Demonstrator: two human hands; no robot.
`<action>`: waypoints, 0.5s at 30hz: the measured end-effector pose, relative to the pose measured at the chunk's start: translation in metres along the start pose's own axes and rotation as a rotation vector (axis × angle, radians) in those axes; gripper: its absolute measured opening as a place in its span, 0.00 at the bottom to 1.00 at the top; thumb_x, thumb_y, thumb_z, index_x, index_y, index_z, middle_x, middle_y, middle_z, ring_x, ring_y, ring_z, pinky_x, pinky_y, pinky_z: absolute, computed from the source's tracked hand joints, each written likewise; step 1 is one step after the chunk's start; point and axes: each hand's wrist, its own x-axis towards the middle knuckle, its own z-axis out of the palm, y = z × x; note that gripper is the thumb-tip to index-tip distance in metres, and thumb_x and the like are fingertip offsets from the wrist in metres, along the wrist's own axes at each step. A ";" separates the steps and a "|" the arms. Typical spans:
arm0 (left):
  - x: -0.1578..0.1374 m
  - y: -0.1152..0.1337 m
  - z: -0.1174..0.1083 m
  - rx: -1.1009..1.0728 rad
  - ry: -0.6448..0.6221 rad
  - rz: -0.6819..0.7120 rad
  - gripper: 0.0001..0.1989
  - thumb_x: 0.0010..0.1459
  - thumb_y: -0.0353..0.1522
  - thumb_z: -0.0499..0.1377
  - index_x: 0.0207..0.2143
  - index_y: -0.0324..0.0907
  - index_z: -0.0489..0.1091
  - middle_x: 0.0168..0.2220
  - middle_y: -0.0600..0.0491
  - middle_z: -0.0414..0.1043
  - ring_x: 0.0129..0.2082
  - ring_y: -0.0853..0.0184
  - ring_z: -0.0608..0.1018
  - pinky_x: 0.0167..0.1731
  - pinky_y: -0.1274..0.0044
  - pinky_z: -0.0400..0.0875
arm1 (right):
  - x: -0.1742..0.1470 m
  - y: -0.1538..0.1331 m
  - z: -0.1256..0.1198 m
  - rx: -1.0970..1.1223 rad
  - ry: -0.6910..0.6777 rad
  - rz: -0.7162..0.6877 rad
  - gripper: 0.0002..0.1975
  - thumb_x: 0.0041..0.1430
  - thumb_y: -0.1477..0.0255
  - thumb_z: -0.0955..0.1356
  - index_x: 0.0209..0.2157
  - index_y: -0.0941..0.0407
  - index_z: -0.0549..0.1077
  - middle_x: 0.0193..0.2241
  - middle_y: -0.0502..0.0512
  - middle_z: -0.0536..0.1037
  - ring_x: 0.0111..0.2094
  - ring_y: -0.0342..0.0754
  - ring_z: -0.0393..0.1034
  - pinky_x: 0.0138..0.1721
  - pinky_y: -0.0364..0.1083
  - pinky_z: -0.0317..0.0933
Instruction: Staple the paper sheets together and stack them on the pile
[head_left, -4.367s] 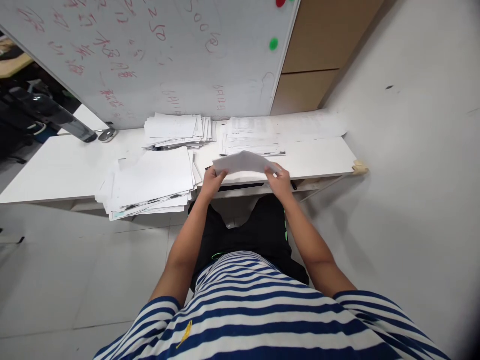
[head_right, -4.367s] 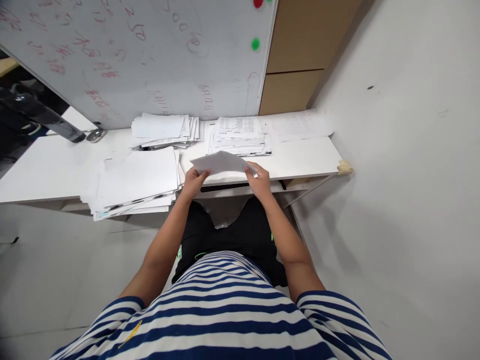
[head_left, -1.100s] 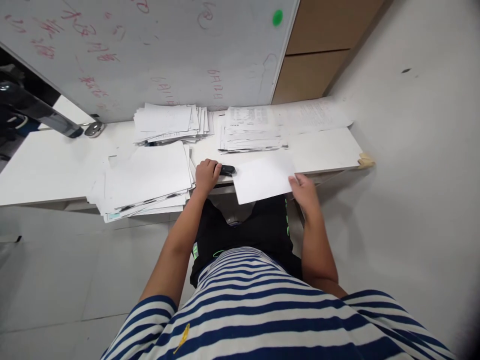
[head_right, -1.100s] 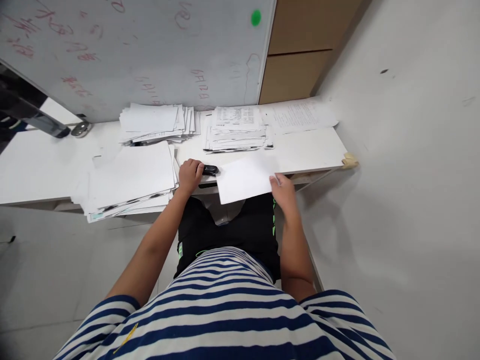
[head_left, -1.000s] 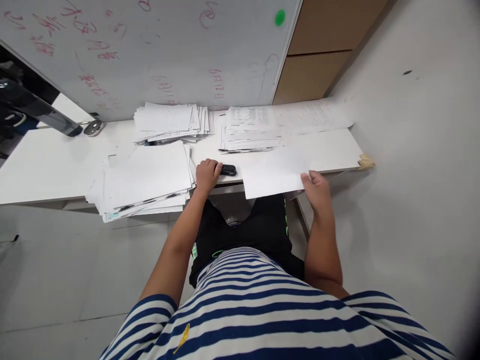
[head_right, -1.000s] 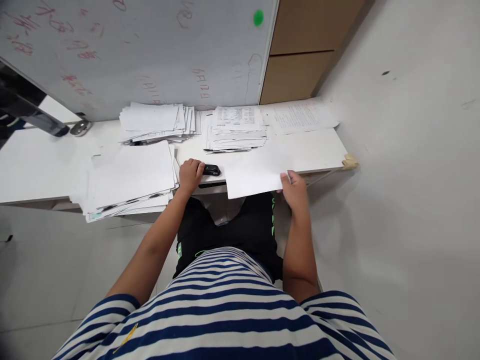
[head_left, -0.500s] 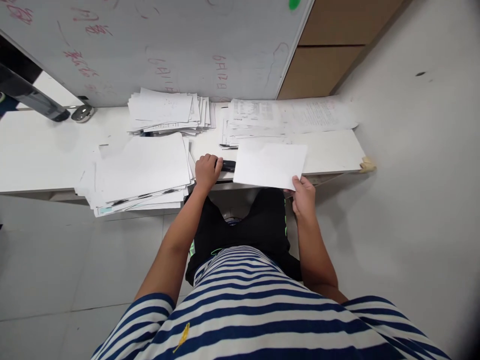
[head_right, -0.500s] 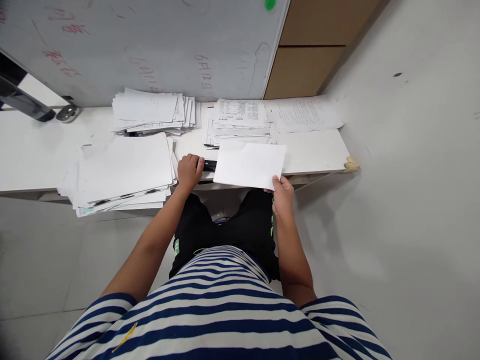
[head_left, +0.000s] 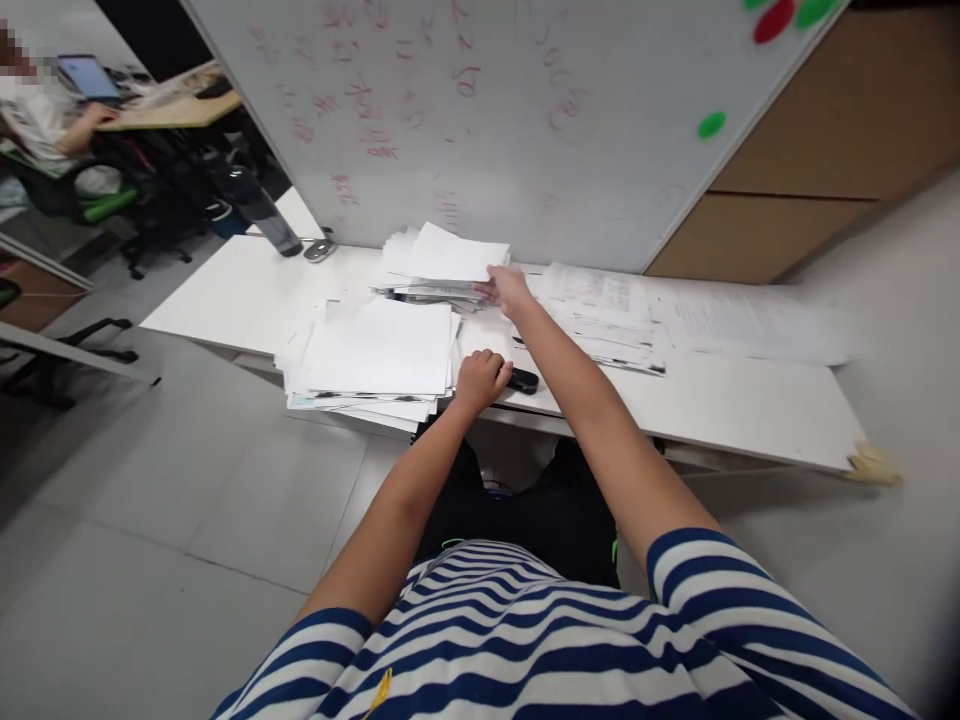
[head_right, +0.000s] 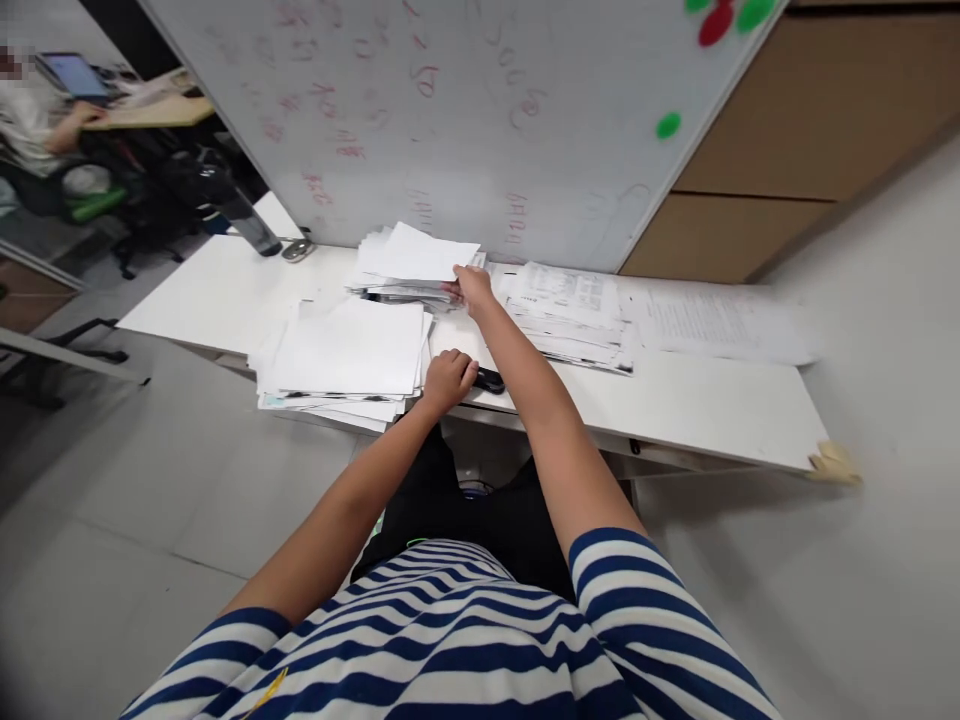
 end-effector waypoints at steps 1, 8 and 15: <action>0.000 0.000 0.000 0.000 0.006 -0.006 0.19 0.70 0.41 0.46 0.37 0.43 0.72 0.38 0.45 0.74 0.42 0.57 0.72 0.40 0.67 0.60 | 0.006 0.002 0.005 -0.003 -0.008 0.010 0.14 0.66 0.66 0.66 0.50 0.58 0.65 0.32 0.49 0.74 0.32 0.41 0.74 0.41 0.44 0.69; -0.001 -0.004 0.002 -0.022 0.021 0.015 0.19 0.70 0.41 0.45 0.37 0.43 0.71 0.38 0.45 0.73 0.42 0.58 0.72 0.41 0.67 0.60 | -0.012 0.057 -0.065 -0.497 0.147 -0.348 0.23 0.60 0.65 0.66 0.55 0.56 0.70 0.56 0.62 0.73 0.49 0.52 0.72 0.54 0.53 0.65; 0.001 -0.003 0.001 -0.051 0.020 -0.015 0.18 0.70 0.41 0.45 0.37 0.44 0.71 0.38 0.45 0.73 0.43 0.57 0.72 0.42 0.67 0.61 | -0.011 0.062 -0.166 -1.137 0.533 -0.352 0.31 0.62 0.63 0.65 0.64 0.57 0.61 0.69 0.67 0.55 0.70 0.64 0.43 0.65 0.69 0.40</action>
